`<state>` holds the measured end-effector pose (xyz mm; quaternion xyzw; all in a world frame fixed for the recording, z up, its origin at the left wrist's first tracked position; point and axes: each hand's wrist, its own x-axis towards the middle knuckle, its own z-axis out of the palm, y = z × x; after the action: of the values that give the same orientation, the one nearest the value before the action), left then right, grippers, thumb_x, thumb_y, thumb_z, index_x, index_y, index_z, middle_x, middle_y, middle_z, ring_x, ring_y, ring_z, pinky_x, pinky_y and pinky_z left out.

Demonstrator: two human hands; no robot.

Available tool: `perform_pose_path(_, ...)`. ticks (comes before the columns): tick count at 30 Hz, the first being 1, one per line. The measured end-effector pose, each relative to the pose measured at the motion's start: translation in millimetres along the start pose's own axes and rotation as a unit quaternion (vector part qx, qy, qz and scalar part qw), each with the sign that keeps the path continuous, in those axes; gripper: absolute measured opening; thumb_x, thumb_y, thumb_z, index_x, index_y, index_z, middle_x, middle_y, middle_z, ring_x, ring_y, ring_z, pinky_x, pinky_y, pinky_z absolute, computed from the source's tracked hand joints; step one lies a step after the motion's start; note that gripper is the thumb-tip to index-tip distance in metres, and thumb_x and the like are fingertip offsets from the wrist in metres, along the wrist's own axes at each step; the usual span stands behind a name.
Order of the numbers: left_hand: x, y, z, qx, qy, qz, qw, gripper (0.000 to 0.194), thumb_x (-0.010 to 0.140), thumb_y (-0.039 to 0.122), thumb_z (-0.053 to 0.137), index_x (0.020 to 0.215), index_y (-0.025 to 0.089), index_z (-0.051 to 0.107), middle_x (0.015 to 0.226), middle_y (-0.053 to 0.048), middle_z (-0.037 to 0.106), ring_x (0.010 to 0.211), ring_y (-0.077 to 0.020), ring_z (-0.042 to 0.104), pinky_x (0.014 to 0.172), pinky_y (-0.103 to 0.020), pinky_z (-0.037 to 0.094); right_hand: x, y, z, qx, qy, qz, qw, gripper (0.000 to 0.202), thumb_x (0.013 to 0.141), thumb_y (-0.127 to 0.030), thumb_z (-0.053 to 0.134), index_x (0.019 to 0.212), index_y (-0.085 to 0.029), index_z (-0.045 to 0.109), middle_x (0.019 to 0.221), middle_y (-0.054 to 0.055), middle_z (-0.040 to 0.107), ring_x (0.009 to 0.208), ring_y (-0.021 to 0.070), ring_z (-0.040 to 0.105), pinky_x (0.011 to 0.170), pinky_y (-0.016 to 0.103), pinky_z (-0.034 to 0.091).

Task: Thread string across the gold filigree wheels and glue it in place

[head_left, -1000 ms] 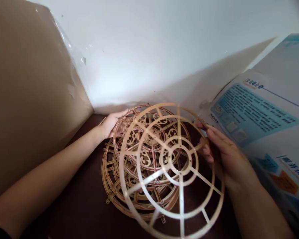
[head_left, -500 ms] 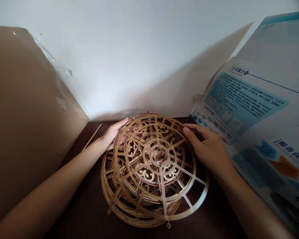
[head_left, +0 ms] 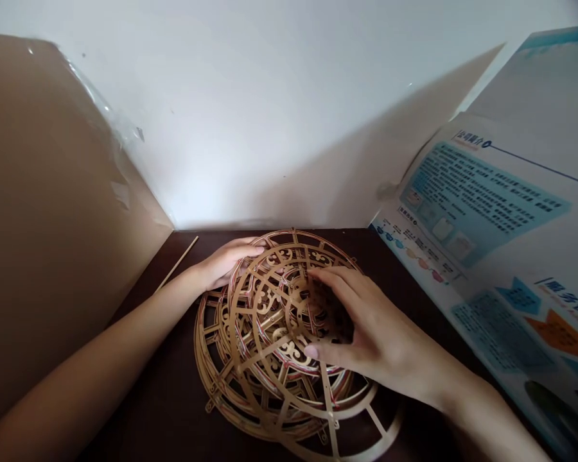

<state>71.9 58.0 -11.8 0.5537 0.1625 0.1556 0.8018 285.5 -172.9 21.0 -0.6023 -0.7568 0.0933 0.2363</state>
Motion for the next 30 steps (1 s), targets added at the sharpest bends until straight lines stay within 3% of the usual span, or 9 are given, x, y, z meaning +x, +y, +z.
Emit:
perform_pose_path(5, 0.4, 0.5, 1.9, 0.0, 0.006, -0.002, 1.0, 0.042, 0.092, 0.032, 0.078, 0.129, 0.013, 0.075, 0.114, -0.015, 0.083, 0.095, -0.0261, 0.081, 0.09, -0.039, 0.064, -5.3, 0.9, -3.1, -0.01, -0.036, 0.008, 0.999, 0.074, 0.099, -0.062, 0.07, 0.158, -0.033, 0.034, 0.158, 0.014, 0.049, 0.146, 0.0358, 0.05, 0.118, 0.06, 0.049)
perform_pose_path(8, -0.8, 2.1, 3.6, 0.001, 0.014, -0.01, 1.0, 0.043, 0.093, 0.035, 0.077, 0.131, 0.014, 0.074, 0.113, -0.016, 0.083, 0.096, -0.0272, 0.081, 0.09, -0.039, 0.064, -5.9, -1.1, -2.7, -0.007, -0.042, 0.004, 0.999, 0.081, 0.096, -0.067, 0.07, 0.161, -0.037, 0.031, 0.16, 0.013, 0.049, 0.147, 0.0369, 0.05, 0.117, 0.059, 0.051)
perform_pose_path(17, -3.2, 3.3, 8.1, -0.007, 0.022, -0.001, 1.0, 0.041, 0.096, 0.033, 0.073, 0.133, 0.015, 0.073, 0.117, -0.015, 0.082, 0.099, -0.0265, 0.081, 0.091, -0.038, 0.064, -7.6, -6.5, -4.6, 0.034, -0.004, 0.011, 0.999, 0.078, 0.097, -0.059, 0.072, 0.161, -0.038, 0.032, 0.163, 0.011, 0.047, 0.149, 0.0351, 0.051, 0.122, 0.056, 0.049)
perform_pose_path(23, -6.6, 4.9, 7.9, 0.004, 0.08, -0.041, 0.996, 0.041, 0.106, 0.048, 0.058, 0.123, 0.016, 0.077, 0.097, -0.009, 0.084, 0.074, -0.0181, 0.078, 0.075, -0.027, 0.064, -0.1, -5.6, 3.0, 0.039, 0.064, 0.01, 0.997, 0.075, 0.098, -0.056, 0.072, 0.16, -0.033, 0.037, 0.161, 0.013, 0.049, 0.149, 0.0358, 0.049, 0.124, 0.056, 0.045)
perform_pose_path(26, -8.1, 6.2, 6.8, -0.008, 0.082, -0.051, 0.995, 0.051, 0.108, 0.057, 0.053, 0.13, 0.017, 0.074, 0.097, -0.01, 0.084, 0.074, -0.0193, 0.079, 0.075, -0.028, 0.065, 2.8, -0.7, 8.1, 0.029, 0.078, -0.002, 0.997, 0.076, 0.097, -0.055, 0.074, 0.16, -0.031, 0.038, 0.161, 0.014, 0.049, 0.149, 0.0374, 0.048, 0.124, 0.059, 0.042)
perform_pose_path(30, -7.0, 5.1, 4.1, -0.015, 0.096, -0.058, 0.994, 0.063, 0.104, 0.07, 0.051, 0.135, 0.02, 0.072, 0.093, -0.01, 0.083, 0.065, -0.0211, 0.078, 0.063, -0.03, 0.063, 4.7, 7.7, 11.3, 0.034, 0.075, 0.014, 0.996, 0.08, 0.095, -0.059, 0.075, 0.161, -0.03, 0.038, 0.161, 0.015, 0.05, 0.15, 0.0391, 0.047, 0.124, 0.061, 0.041)
